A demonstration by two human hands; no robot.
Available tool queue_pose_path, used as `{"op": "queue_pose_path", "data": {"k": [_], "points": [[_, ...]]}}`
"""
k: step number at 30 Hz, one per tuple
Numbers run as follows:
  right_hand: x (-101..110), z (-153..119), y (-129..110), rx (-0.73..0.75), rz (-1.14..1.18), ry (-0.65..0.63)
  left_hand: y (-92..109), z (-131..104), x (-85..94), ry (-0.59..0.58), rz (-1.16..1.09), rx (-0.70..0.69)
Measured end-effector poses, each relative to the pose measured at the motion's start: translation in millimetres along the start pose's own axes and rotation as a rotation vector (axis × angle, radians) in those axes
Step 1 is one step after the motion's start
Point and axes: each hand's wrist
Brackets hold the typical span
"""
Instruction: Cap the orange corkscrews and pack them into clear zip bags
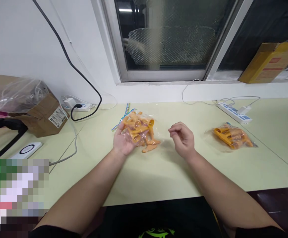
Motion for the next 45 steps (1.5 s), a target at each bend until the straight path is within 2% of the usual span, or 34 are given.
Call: {"op": "queue_pose_path", "data": {"k": [1, 3, 5, 9, 12, 15, 20, 24, 27, 31, 33, 34, 36, 38, 45], "points": [[2, 1, 3, -0.073, -0.024, 0.01, 1, 0, 0.7, 0.006, -0.015, -0.01], [4, 3, 11, -0.212, -0.066, -0.086, 3, -1, 2.3, 0.022, -0.036, -0.015], [3, 1, 18, -0.278, -0.108, -0.283, 3, -2, 4.3, 0.027, -0.045, 0.004], [-11, -9, 27, -0.24, -0.244, -0.669, 1, -3, 7.0, -0.002, -0.035, 0.03], [-22, -16, 29, -0.234, -0.371, -0.783, -1, -4, 6.4, -0.047, -0.031, 0.029], [-27, -16, 29, -0.252, -0.442, -0.806, -1, -4, 4.9, -0.075, -0.042, 0.038], [-21, -10, 26, -0.352, -0.437, -0.762, 0, -4, 3.3, -0.033, -0.029, 0.049], [-9, -4, 29, -0.47, -0.345, -0.591, 1, -3, 1.8, -0.041, -0.015, 0.039], [2, 3, 32, -0.53, -0.208, -0.343, 0, -3, 0.4, -0.049, -0.013, 0.028], [18, 9, 32, -0.522, 0.106, 0.107, 0, -2, -0.7, -0.06, 0.026, 0.019], [26, 12, 28, -0.473, 0.277, 0.254, 1, -2, -0.1, -0.062, 0.053, 0.006], [29, 13, 26, -0.453, 0.343, 0.289, 1, -1, 0.6, -0.062, 0.065, -0.003], [33, 15, 19, -0.447, 0.444, 0.291, 1, -1, 2.2, -0.053, 0.08, -0.022], [33, 16, 12, -0.477, 0.526, 0.241, 1, -1, 3.3, -0.037, 0.08, -0.036], [19, 13, 2, -0.538, 0.625, -0.08, -1, -3, -4.1, -0.01, 0.06, -0.066]]}}
Point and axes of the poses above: each hand's wrist, its own z-axis towards the middle knuckle, its own x-axis out of the back of the hand, y = z × x, and after that the axes turned 12 degrees about -y, right-handed
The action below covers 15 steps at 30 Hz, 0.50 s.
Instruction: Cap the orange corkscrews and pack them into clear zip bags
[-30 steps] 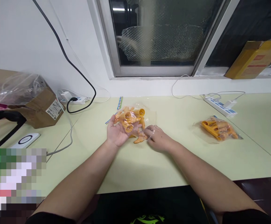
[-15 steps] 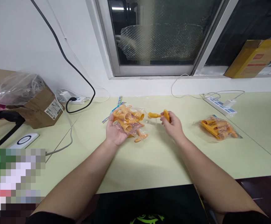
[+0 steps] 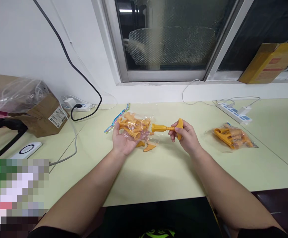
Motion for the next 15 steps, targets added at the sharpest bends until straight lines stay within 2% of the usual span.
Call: {"op": "queue_pose_path", "data": {"k": [6, 10, 12, 15], "points": [[-19, -1, 9, -0.071, 0.119, -0.06, -3, -2, -3.4, -0.032, -0.002, 0.037], [-37, -2, 13, -0.125, 0.243, -0.086, -7, -2, -7.3, 0.026, -0.004, 0.04], [-39, -2, 16, -0.137, 0.208, -0.087, -7, -2, -8.7, 0.043, -0.006, 0.038], [-33, -1, 22, -0.079, -0.003, -0.008, -5, -1, -8.0, 0.018, -0.004, 0.035]]}}
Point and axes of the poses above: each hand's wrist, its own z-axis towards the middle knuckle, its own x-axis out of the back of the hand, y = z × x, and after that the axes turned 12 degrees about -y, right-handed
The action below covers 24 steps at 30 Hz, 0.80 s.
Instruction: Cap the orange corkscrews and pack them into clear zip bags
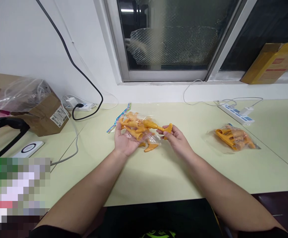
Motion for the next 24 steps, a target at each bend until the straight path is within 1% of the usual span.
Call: {"op": "queue_pose_path", "data": {"k": [3, 5, 7, 8, 10, 14, 16, 18, 21, 24], "points": [[8, 0, 5, 0.102, -0.236, 0.1, 2, 1, 3.4, -0.025, 0.011, 0.0], [10, -1, 7, 0.151, -0.352, 0.128, 2, 0, 5.4, -0.03, 0.015, 0.011], [7, -3, 7, 0.165, -0.402, 0.131, 1, 0, 6.1, -0.044, 0.015, 0.024], [5, -3, 7, 0.16, -0.39, 0.126, 0, 0, 6.0, -0.053, 0.015, 0.028], [1, -4, 6, 0.132, -0.284, 0.096, -1, -1, 4.7, -0.068, 0.025, 0.035], [-5, -1, 5, 0.057, 0.107, 0.002, -6, -1, 1.3, -0.062, 0.075, 0.062], [-7, 0, 4, 0.028, 0.291, -0.003, -9, -1, 0.9, -0.054, 0.082, 0.074], [-9, 2, 2, 0.015, 0.436, 0.031, -11, -1, 1.4, -0.061, 0.076, 0.079], [-11, 4, -1, -0.005, 0.55, 0.069, -15, -1, 2.8, -0.075, 0.059, 0.081], [-13, 3, -1, -0.061, 0.51, 0.036, -17, -1, 3.2, -0.081, 0.047, 0.102]]}}
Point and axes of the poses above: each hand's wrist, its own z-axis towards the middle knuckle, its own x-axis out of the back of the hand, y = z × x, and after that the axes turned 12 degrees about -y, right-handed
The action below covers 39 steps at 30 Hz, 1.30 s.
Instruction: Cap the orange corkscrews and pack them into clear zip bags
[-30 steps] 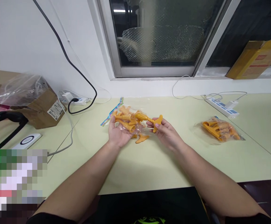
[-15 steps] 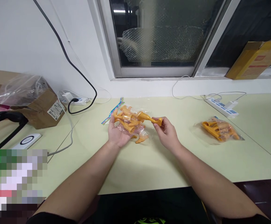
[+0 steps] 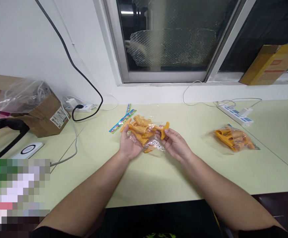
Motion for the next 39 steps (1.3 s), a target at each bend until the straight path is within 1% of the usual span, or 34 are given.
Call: {"op": "queue_pose_path", "data": {"k": [3, 4, 6, 9, 11, 14, 16, 18, 20, 24, 26, 29, 31, 34, 37, 39], "points": [[1, -1, 3, -0.014, -0.139, -0.076, -2, 0, -0.8, 0.0, 0.006, 0.019], [2, -1, 4, 0.0, -0.223, -0.099, -2, 0, -1.3, 0.009, 0.009, 0.021], [5, -2, 5, 0.031, -0.464, -0.124, -2, 0, -2.4, 0.032, 0.015, 0.022], [11, -3, 5, 0.059, -0.808, -0.118, -3, 0, -4.9, 0.057, 0.029, 0.027], [13, -3, 6, 0.089, -0.902, -0.092, -4, 0, -6.7, 0.069, 0.05, 0.026], [15, -1, 9, 0.126, -0.841, -0.059, -8, 0, -7.7, 0.051, 0.088, 0.045], [15, 1, 12, 0.12, -0.74, -0.096, -10, 1, -6.6, 0.016, 0.092, 0.091], [16, 2, 14, 0.119, -0.681, -0.168, -12, 2, -4.5, -0.001, 0.079, 0.132], [17, 0, 15, 0.131, -0.679, -0.256, -11, 2, -2.7, 0.007, 0.057, 0.153], [16, -7, 9, 0.193, -0.756, -0.465, -5, 2, -4.0, 0.013, -0.011, 0.137], [13, -12, 3, 0.263, -0.798, -0.515, -1, 2, -6.2, 0.023, -0.035, 0.104], [5, -18, -9, 0.405, -0.814, -0.465, 3, 2, -7.2, 0.051, -0.048, 0.047], [0, -21, -14, 0.462, -0.815, -0.425, 5, 2, -5.3, 0.071, -0.048, -0.006], [-4, -25, -16, 0.439, -0.862, -0.419, 8, 2, 0.6, 0.108, -0.027, -0.062], [-6, -27, -10, 0.366, -0.987, -0.444, 8, 2, 5.9, 0.127, 0.016, -0.054], [-8, -27, -4, 0.348, -1.101, -0.469, 7, 2, 6.6, 0.128, 0.044, -0.039]]}}
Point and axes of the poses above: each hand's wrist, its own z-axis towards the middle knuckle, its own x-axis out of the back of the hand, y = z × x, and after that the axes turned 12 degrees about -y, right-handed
